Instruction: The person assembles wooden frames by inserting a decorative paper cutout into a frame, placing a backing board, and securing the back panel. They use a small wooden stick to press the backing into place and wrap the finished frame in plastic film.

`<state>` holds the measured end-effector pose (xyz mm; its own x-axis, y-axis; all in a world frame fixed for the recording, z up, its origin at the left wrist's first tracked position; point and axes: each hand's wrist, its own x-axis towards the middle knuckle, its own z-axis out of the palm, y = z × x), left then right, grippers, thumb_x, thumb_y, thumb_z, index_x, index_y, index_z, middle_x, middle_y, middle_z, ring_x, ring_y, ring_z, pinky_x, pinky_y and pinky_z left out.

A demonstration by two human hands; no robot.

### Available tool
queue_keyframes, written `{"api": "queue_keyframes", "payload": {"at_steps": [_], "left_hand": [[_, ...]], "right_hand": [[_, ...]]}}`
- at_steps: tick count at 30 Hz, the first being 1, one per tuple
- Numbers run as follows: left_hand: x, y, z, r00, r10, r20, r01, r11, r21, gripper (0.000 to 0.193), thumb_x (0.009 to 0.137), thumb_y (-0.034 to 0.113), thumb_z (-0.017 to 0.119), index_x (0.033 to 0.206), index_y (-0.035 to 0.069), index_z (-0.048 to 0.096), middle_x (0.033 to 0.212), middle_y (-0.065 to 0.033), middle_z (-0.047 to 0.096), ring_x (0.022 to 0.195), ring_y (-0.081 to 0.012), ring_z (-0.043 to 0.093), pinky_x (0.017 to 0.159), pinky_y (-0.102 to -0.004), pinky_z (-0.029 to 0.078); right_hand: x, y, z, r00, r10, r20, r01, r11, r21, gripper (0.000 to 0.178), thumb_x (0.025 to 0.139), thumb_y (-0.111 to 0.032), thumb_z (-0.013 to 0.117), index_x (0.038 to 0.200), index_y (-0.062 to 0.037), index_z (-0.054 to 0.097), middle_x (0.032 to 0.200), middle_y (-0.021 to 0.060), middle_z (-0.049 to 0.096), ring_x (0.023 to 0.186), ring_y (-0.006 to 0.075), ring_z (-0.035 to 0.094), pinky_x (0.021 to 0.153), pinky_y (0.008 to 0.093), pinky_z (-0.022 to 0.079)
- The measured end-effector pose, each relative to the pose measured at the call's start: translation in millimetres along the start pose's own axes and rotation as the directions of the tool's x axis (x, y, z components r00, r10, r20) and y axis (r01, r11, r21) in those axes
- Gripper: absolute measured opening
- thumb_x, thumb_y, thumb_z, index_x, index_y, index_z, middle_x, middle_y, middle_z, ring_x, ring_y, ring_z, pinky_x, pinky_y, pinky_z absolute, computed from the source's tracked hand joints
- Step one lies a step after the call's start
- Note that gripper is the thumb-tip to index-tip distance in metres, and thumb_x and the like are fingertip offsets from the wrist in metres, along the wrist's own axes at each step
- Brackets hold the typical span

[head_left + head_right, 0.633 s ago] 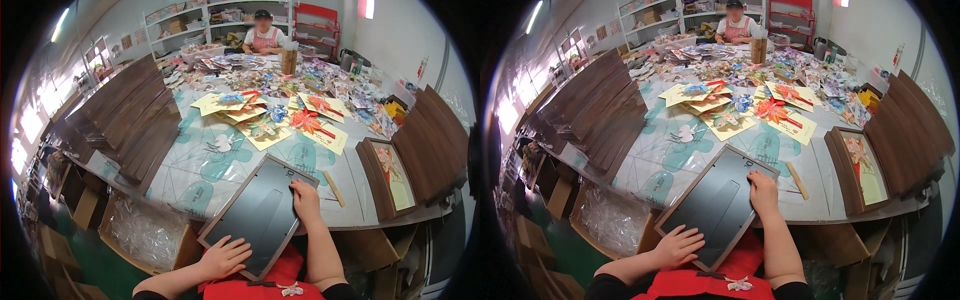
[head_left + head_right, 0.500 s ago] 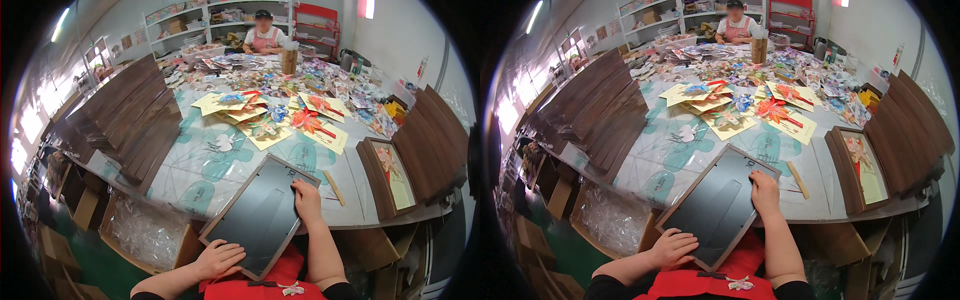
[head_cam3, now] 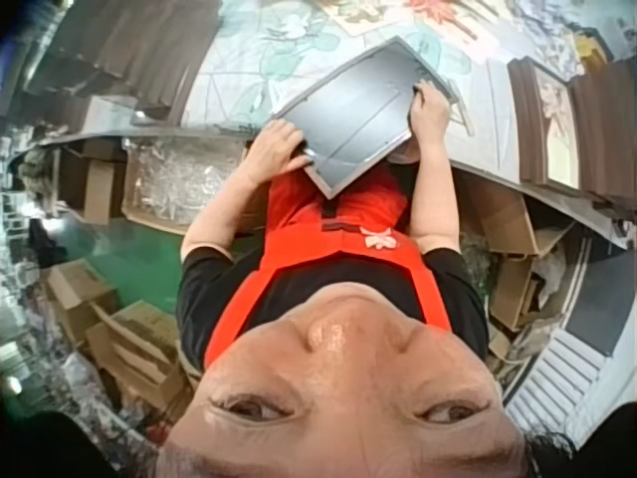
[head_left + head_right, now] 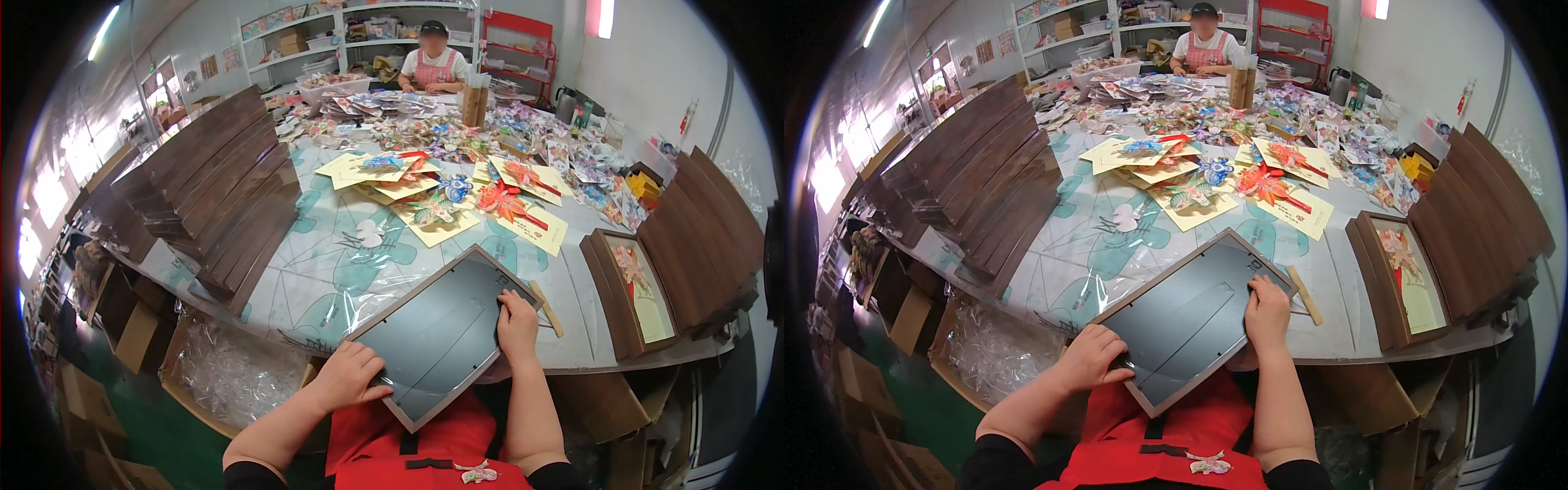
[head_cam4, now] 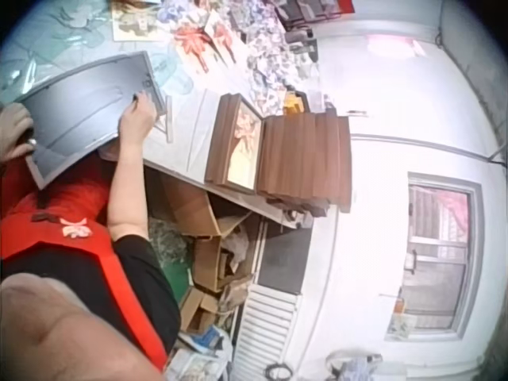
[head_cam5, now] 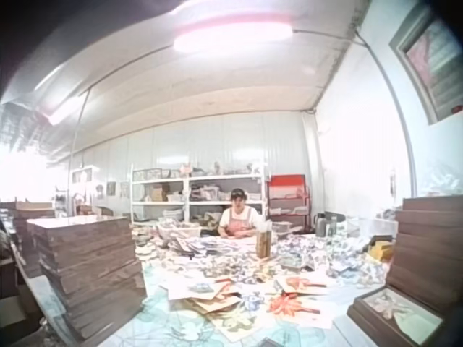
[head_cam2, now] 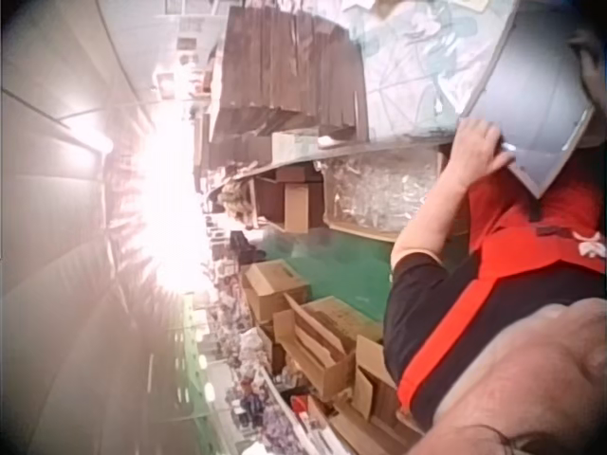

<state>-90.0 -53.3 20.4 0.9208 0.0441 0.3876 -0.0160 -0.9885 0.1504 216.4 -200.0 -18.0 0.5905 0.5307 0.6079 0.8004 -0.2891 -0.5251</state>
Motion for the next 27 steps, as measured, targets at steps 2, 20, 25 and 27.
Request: {"api": "queue_keyframes", "payload": {"at_steps": [2, 20, 25, 27], "left_hand": [[4.3, 0.3, -3.4, 0.997, -0.009, 0.076, 0.008, 1.0, 0.002, 0.036, 0.078, 0.042, 0.068, 0.086, 0.009, 0.057, 0.084, -0.0065, 0.054, 0.081, -0.0256, 0.052, 0.075, -0.0356, 0.039], [10.1, 49.8, 10.9, 0.974, 0.163, 0.156, -0.106, 0.941, -0.321, 0.018, 0.081, 0.023, 0.067, 0.09, 0.011, 0.056, 0.087, -0.0041, 0.052, 0.09, -0.0229, 0.051, 0.081, -0.0367, 0.036], [13.4, 59.1, 5.3, 0.917, 0.174, 0.359, -0.084, 0.964, -0.253, 0.029, 0.082, 0.025, 0.067, 0.104, 0.009, 0.056, 0.1, -0.005, 0.056, 0.099, -0.0244, 0.054, 0.087, -0.0389, 0.038], [13.1, 62.1, 7.1, 0.964, 0.154, 0.215, -0.083, 0.949, -0.305, 0.032, 0.081, 0.024, 0.067, 0.106, 0.008, 0.056, 0.102, -0.0068, 0.056, 0.101, -0.0255, 0.053, 0.088, -0.0394, 0.039]], "right_hand": [[-0.4, -0.2, -0.4, 1.0, 0.0, -0.003, 0.0, 1.0, -0.009, 0.014, 0.085, -0.005, 0.054, 0.092, -0.0016, 0.066, 0.104, 0.0133, 0.068, 0.107, 0.0304, 0.061, 0.092, 0.0411, 0.044], [-0.8, -7.8, -1.1, 1.0, 0.023, 0.0, -0.023, 1.0, -0.017, 0.015, 0.084, -0.004, 0.054, 0.092, -0.0014, 0.066, 0.105, 0.0138, 0.068, 0.108, 0.0309, 0.06, 0.096, 0.043, 0.042], [-1.9, -7.0, -1.4, 1.0, 0.015, -0.021, -0.015, 0.999, -0.034, 0.015, 0.084, -0.003, 0.054, 0.092, -0.0014, 0.066, 0.105, 0.0142, 0.067, 0.108, 0.0313, 0.06, 0.095, 0.0431, 0.042], [-2.3, -5.5, -1.1, 1.0, 0.008, -0.019, -0.009, 0.999, -0.034, 0.015, 0.083, -0.003, 0.054, 0.092, -0.0016, 0.066, 0.105, 0.0144, 0.067, 0.108, 0.0316, 0.06, 0.095, 0.0431, 0.043]]}}
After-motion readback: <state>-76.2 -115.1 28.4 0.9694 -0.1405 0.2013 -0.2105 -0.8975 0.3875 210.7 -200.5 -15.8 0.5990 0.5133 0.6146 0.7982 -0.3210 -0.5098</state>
